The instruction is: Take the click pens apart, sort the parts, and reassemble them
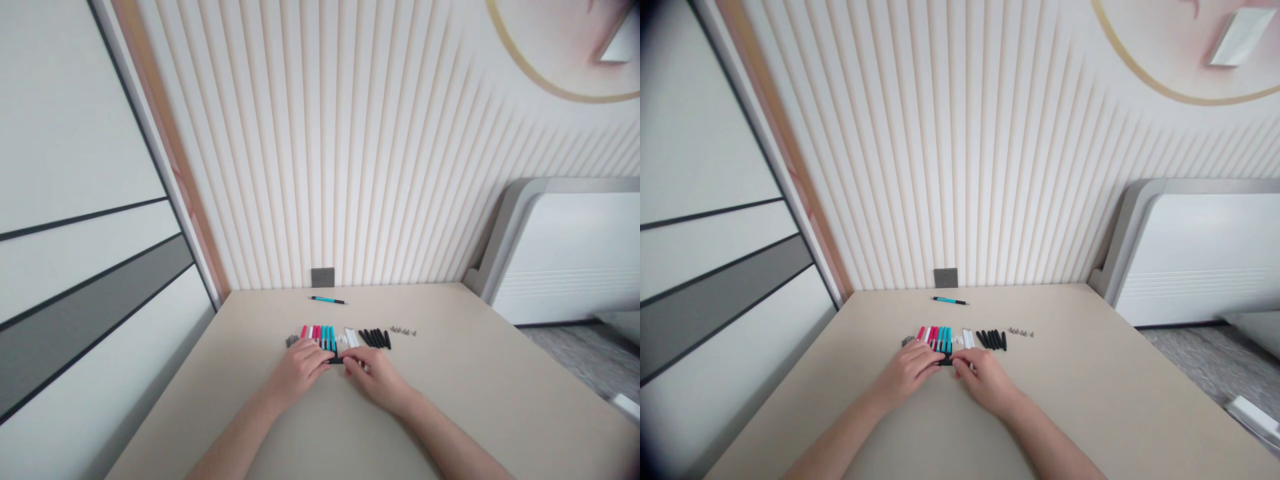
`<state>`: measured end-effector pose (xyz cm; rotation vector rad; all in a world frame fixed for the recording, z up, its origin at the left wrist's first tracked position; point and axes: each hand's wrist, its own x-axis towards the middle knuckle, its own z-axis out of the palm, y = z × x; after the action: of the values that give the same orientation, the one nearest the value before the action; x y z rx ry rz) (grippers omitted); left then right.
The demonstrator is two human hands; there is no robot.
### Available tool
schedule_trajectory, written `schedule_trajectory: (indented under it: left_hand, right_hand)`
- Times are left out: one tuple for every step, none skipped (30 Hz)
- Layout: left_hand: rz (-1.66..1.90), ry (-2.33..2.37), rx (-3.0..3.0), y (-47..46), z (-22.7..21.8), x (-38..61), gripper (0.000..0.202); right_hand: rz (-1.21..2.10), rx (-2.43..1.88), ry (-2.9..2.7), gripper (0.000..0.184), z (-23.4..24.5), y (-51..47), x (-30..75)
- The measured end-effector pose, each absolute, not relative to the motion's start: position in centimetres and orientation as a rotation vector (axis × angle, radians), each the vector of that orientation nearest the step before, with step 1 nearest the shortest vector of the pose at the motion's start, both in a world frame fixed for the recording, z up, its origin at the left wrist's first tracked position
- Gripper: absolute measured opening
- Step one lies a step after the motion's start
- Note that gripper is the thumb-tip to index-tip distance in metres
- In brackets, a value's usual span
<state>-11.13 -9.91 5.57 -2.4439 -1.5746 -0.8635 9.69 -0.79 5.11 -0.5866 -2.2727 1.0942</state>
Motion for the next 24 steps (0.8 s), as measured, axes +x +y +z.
schedule_trajectory:
  left_hand:
    - [-0.857,-1.591,-2.439,-9.88,5.52,-11.17,0.020]
    - [-0.855,-1.608,-2.430,-9.84,5.48,-11.22,0.019]
    - [-0.856,-1.623,-2.420,-9.80,5.44,-11.27,0.019]
    - [-0.859,-1.634,-2.409,-9.77,5.40,-11.33,0.019]
    - [-0.864,-1.642,-2.398,-9.74,5.37,-11.37,0.019]
    - [-0.867,-1.646,-2.389,-9.72,5.34,-11.40,0.019]
    - [-0.871,-1.647,-2.379,-9.71,5.33,-11.42,0.020]
    - [-0.876,-1.646,-2.371,-9.71,5.31,-11.42,0.020]
    - [-0.881,-1.645,-2.364,-9.72,5.31,-11.42,0.020]
    - [-0.887,-1.643,-2.358,-9.74,5.31,-11.40,0.020]
    - [-0.892,-1.640,-2.354,-9.76,5.31,-11.39,0.019]
    - [-0.896,-1.638,-2.352,-9.78,5.32,-11.37,0.019]
    - [-0.899,-1.635,-2.353,-9.80,5.33,-11.36,0.019]
    - [-0.900,-1.633,-2.357,-9.81,5.35,-11.35,0.019]
    - [-0.901,-1.630,-2.363,-9.82,5.37,-11.33,0.020]
    - [-0.900,-1.626,-2.369,-9.84,5.39,-11.31,0.021]
    - [-0.898,-1.622,-2.375,-9.85,5.43,-11.29,0.021]
    - [-0.895,-1.615,-2.380,-9.86,5.48,-11.26,0.022]
    - [-0.889,-1.609,-2.382,-9.88,5.55,-11.23,0.023]
    - [-0.879,-1.604,-2.382,-9.91,5.63,-11.18,0.024]
    - [-0.865,-1.601,-2.381,-9.93,5.72,-11.14,0.025]
    - [-0.847,-1.597,-2.381,-9.96,5.81,-11.08,0.026]
    - [-0.830,-1.591,-2.383,-9.99,5.88,-11.03,0.028]
    - [-0.818,-1.585,-2.386,-10.01,5.93,-10.97,0.030]
  right_hand:
    - [1.088,-0.588,-2.279,0.029,5.09,-0.73,9.69]
    - [1.086,-0.591,-2.283,0.029,5.09,-0.69,9.69]
    - [1.087,-0.597,-2.284,0.029,5.10,-0.66,9.69]
    - [1.090,-0.603,-2.284,0.029,5.12,-0.65,9.69]
    - [1.094,-0.606,-2.282,0.030,5.14,-0.65,9.70]
    - [1.097,-0.605,-2.278,0.030,5.16,-0.67,9.70]
    - [1.096,-0.599,-2.276,0.030,5.15,-0.68,9.71]
    - [1.088,-0.593,-2.276,0.030,5.14,-0.69,9.72]
    - [1.074,-0.589,-2.284,0.032,5.11,-0.69,9.74]
    - [1.052,-0.590,-2.298,0.035,5.06,-0.67,9.76]
    - [1.026,-0.594,-2.318,0.039,5.01,-0.63,9.79]
    - [1.001,-0.598,-2.339,0.043,4.96,-0.57,9.82]
    - [0.982,-0.600,-2.356,0.046,4.91,-0.51,9.85]
    - [0.971,-0.598,-2.365,0.047,4.87,-0.44,9.87]
    - [0.968,-0.593,-2.366,0.047,4.84,-0.38,9.89]
    - [0.968,-0.587,-2.364,0.046,4.82,-0.33,9.90]
    - [0.969,-0.583,-2.360,0.045,4.82,-0.28,9.91]
    - [0.968,-0.581,-2.358,0.044,4.83,-0.25,9.91]
    - [0.967,-0.582,-2.359,0.044,4.86,-0.23,9.92]
    - [0.966,-0.584,-2.362,0.043,4.90,-0.21,9.93]
    - [0.966,-0.587,-2.364,0.041,4.95,-0.20,9.94]
    - [0.964,-0.591,-2.363,0.038,5.00,-0.19,9.96]
    - [0.963,-0.593,-2.359,0.033,5.05,-0.18,9.98]
    - [0.963,-0.590,-2.352,0.029,5.09,-0.16,10.01]
